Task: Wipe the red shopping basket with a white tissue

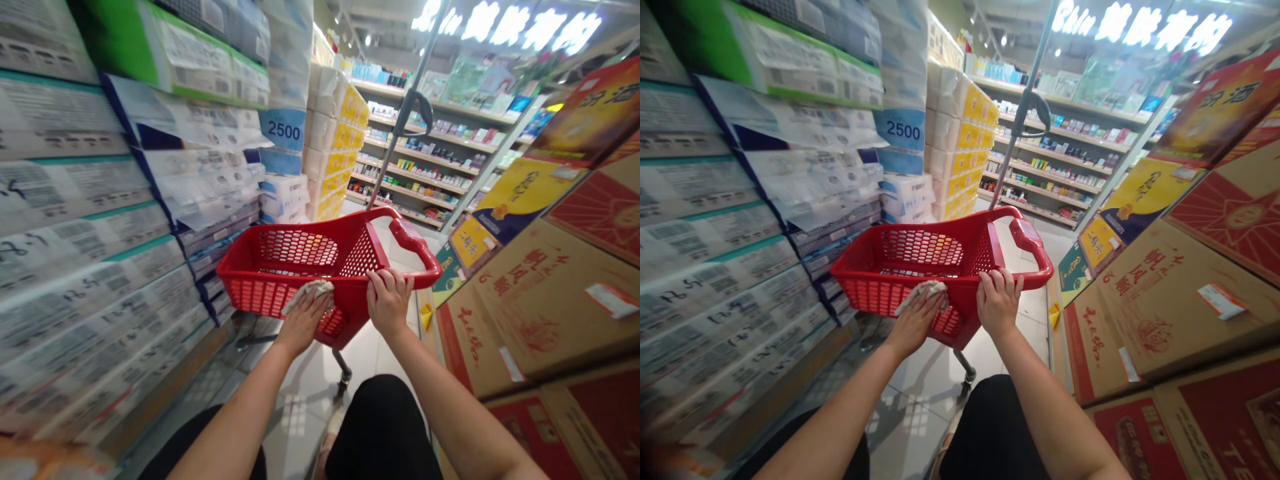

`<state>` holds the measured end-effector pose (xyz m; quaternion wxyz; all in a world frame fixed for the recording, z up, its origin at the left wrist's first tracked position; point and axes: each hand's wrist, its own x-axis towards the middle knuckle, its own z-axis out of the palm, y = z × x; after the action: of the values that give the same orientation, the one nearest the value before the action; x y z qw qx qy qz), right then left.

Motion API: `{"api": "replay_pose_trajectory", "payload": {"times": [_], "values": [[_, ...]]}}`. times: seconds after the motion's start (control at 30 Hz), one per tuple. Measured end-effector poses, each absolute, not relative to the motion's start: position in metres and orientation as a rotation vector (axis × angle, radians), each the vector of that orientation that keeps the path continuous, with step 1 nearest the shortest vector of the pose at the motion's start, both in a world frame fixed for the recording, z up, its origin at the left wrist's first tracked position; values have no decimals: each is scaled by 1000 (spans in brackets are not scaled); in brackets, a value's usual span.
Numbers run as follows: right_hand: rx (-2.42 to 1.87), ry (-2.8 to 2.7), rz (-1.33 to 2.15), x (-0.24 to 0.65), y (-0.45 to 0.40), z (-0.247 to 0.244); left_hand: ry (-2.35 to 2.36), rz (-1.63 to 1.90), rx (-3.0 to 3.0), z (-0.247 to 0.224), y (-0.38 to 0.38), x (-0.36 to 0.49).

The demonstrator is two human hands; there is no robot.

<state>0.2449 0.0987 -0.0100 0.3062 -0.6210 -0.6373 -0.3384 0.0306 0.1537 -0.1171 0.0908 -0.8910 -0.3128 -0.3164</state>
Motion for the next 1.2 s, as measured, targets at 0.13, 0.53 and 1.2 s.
{"api": "replay_pose_trajectory", "payload": {"times": [0.13, 0.53, 1.2], "values": [[-1814, -1687, -871, 221, 105, -10, -948, -921, -2681, -120, 148, 34], [-1661, -1780, -836, 210, 110, -35, -1086, -937, -2644, -124, 138, 48], [-1571, -1628, -807, 237, 156, -44, -1226, -809, -2557, -117, 158, 52]]}}
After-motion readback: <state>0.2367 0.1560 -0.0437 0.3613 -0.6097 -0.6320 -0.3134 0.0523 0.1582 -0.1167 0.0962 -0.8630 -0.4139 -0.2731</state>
